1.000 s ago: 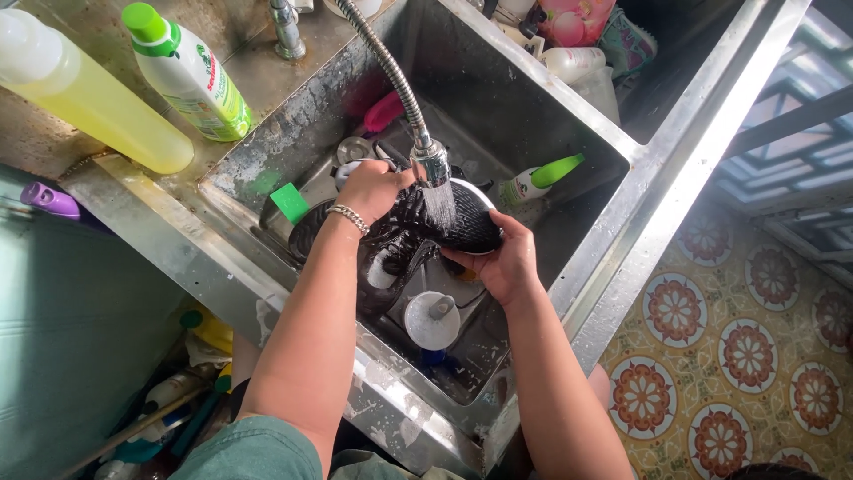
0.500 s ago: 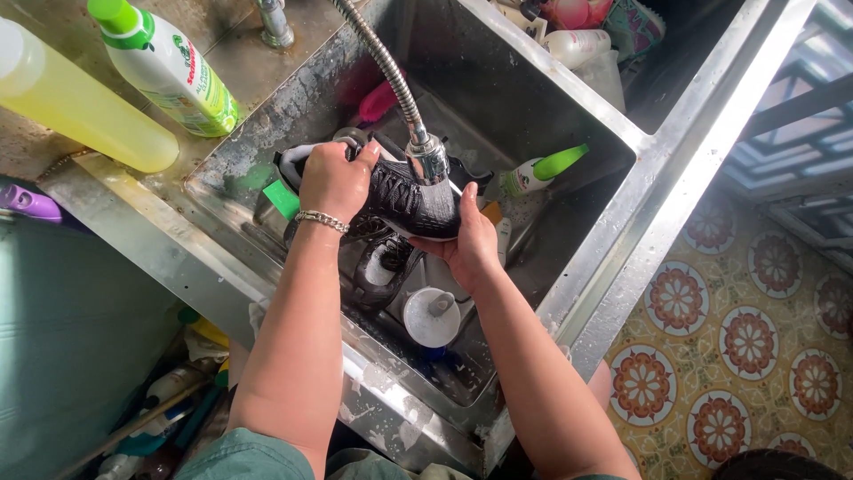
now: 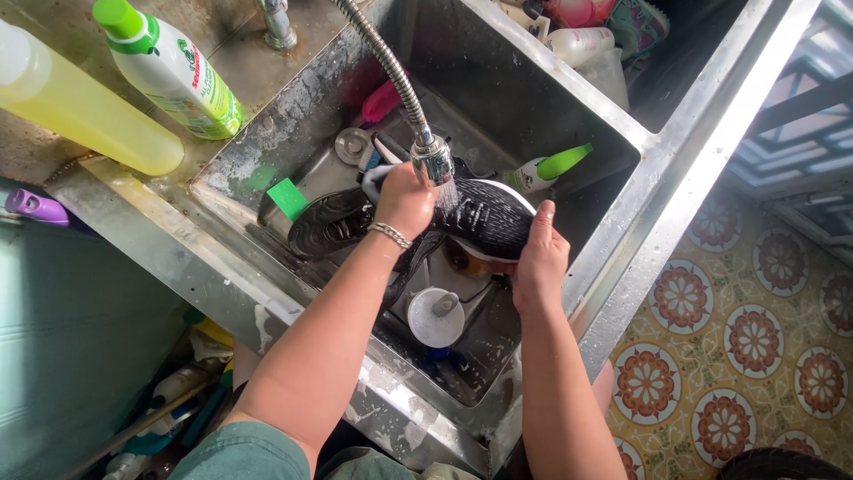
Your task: The person cleans a black and white sneaker in a double-basin sink. They rinse the shoe under running water, apply liquid soap, and scrub the sole and upper with a yellow sponge. The person rinses the shoe again and repeats the process on the other shoe.
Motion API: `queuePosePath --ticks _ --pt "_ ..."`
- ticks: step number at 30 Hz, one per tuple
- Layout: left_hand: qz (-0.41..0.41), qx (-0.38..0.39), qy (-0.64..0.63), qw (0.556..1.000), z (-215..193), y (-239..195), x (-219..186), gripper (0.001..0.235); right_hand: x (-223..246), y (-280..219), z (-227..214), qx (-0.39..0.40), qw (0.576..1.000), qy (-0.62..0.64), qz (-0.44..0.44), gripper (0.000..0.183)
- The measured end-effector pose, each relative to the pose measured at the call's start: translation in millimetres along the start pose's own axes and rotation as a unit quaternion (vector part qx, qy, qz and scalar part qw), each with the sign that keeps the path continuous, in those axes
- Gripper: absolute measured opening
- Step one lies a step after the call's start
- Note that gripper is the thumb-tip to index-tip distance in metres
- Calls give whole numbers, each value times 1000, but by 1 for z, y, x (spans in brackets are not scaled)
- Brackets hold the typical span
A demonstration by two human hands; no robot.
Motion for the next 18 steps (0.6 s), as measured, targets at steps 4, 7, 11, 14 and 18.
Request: queuePosePath --ticks 4,7,11,14,18 --pt "-12 -3 -71 997 35 -23 -11 83 90 -80 16 -12 1000 -10 -3 74" --pt "-17 18 2 1000 42 -36 -22 99 82 -78 3 -24 998 -33 -54 72" --pt "-16 72 20 997 23 -39 -24 103 93 -90 1 -20 995 -45 -88 59" --pt "-20 175 48 983 -25 -44 -55 95 85 -85 -10 -49 986 -98 -129 45" --pt "-41 141 1 989 -61 -6 -16 31 97 -102 -14 -93 981 -118 -122 38"
Point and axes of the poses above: each hand's wrist, its own y-axis towards the middle knuckle, its own z-axis out of the palm, x = y × z, the point moved 1 cm from there along y, towards the middle knuckle, and after that the axes turned 4 degrees about -y, right-handed, at the moved point
